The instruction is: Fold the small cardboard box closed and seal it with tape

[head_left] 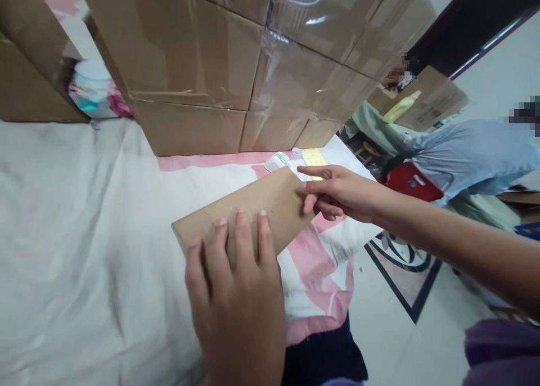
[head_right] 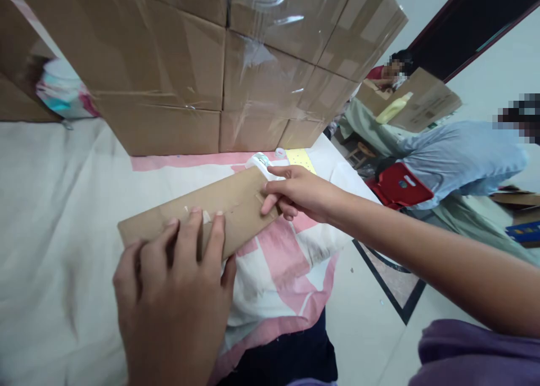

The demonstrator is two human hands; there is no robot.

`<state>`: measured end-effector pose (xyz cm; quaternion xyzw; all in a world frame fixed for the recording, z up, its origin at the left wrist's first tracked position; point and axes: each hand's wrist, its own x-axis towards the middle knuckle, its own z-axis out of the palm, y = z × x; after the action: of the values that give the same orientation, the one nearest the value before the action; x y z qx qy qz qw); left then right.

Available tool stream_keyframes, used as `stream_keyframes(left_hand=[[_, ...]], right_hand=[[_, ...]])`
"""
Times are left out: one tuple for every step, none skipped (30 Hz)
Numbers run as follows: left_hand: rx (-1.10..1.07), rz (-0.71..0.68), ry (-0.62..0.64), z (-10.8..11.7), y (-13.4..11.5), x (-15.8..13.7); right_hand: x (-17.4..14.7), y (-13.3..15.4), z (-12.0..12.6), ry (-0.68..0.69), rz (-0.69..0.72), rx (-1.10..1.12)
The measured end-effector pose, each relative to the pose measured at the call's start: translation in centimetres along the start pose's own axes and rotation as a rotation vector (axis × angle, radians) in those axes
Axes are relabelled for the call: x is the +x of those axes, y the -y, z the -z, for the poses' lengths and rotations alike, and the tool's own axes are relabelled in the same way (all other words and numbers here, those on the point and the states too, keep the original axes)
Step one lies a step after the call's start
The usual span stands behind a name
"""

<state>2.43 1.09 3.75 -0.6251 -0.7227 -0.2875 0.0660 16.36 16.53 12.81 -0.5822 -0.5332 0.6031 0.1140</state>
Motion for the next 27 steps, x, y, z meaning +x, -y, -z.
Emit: stream_keyframes(left_hand=[[-0.01, 0.017, -0.012, -0.2, -0.1, 0.0], [-0.009, 0.023, -0.025, -0.3, -0.3, 0.0], [0.004, 0.017, -0.03, -0.3, -0.4, -0.1], [0.028, 0.008, -0.031, -0.4, -0.5, -0.2], [0.056, -0.003, -0.03, -0.4, -0.6, -0.2], [0.082, -0.016, -0.027, -0.3, -0.6, -0.3], [0.102, -0.028, -0.025, -0.3, -0.6, -0.3], [0.114, -0.036, -0.023, -0.2, -0.6, -0.4], [0.117, -0.039, -0.022, -0.2, -0.6, -0.4], [0.112, -0.039, -0.018, -0.1, -0.6, -0.4], [0.1, -0.037, -0.011, -0.1, -0.5, -0.4], [0.084, -0.03, -0.004, -0.1, -0.5, -0.4], [0.069, -0.022, 0.003, -0.1, -0.5, -0.3], [0.058, -0.017, 0.014, 0.0, -0.5, -0.3], [0.057, -0.016, 0.025, 0.0, -0.5, -0.4], [0.063, -0.017, 0.032, 0.1, -0.5, -0.4], [0.075, -0.021, 0.037, 0.2, -0.6, -0.4], [0.087, -0.025, 0.039, 0.2, -0.6, -0.4], [0.098, -0.03, 0.032, 0.2, -0.7, -0.4], [0.109, -0.033, 0.018, 0.2, -0.8, -0.5], [0.121, -0.036, -0.001, 0.1, -0.8, -0.5], [0.133, -0.039, -0.015, 0.1, -0.8, -0.5], [0.146, -0.042, -0.025, 0.0, -0.8, -0.5], [0.156, -0.046, -0.027, 0.0, -0.8, -0.5], [0.164, -0.05, -0.019, -0.1, -0.7, -0.4], [0.169, -0.054, -0.008, -0.1, -0.7, -0.4], [0.173, -0.057, 0.0, -0.1, -0.7, -0.4]], right_hand=[[0.2, 0.0, 0.0, 0.008, -0.004, -0.007], [0.4, 0.0, 0.1, 0.016, -0.005, -0.014], [0.6, -0.1, 0.1, 0.023, -0.007, -0.019], [0.7, 0.0, 0.2, 0.028, -0.012, -0.026], [0.8, 0.1, 0.3, 0.032, -0.019, -0.033], [0.9, 0.3, 0.3, 0.035, -0.022, -0.039], [0.9, 0.6, 0.4, 0.036, -0.014, -0.043], [0.8, 1.0, 0.4, 0.032, 0.01, -0.041], [0.7, 1.6, 0.4, 0.02, 0.052, -0.032], [0.7, 2.2, 0.4, 0.003, 0.105, -0.018], [0.7, 2.9, 0.3, -0.017, 0.162, -0.001], [0.7, 3.5, 0.2, -0.037, 0.216, 0.017], [0.8, 3.9, 0.1, -0.051, 0.257, 0.031], [1.0, 4.2, 0.0, -0.057, 0.283, 0.04], [1.2, 4.3, 0.0, -0.059, 0.291, 0.042], [1.6, 4.1, -0.1, -0.058, 0.281, 0.037], [1.9, 3.8, -0.1, -0.051, 0.254, 0.025], [2.2, 3.2, -0.1, -0.039, 0.215, 0.008], [2.5, 2.6, 0.0, -0.027, 0.17, -0.009], [2.7, 1.9, 0.0, -0.017, 0.131, -0.027], [2.8, 1.2, 0.2, -0.009, 0.099, -0.042], [2.7, 0.7, 0.3, -0.004, 0.077, -0.054], [2.5, 0.4, 0.4, -0.001, 0.066, -0.065], [2.3, 0.3, 0.5, 0.003, 0.06, -0.077], [2.0, 0.4, 0.5, 0.009, 0.058, -0.089], [1.6, 0.8, 0.5, 0.012, 0.064, -0.098], [1.4, 1.3, 0.5, 0.009, 0.083, -0.102]])
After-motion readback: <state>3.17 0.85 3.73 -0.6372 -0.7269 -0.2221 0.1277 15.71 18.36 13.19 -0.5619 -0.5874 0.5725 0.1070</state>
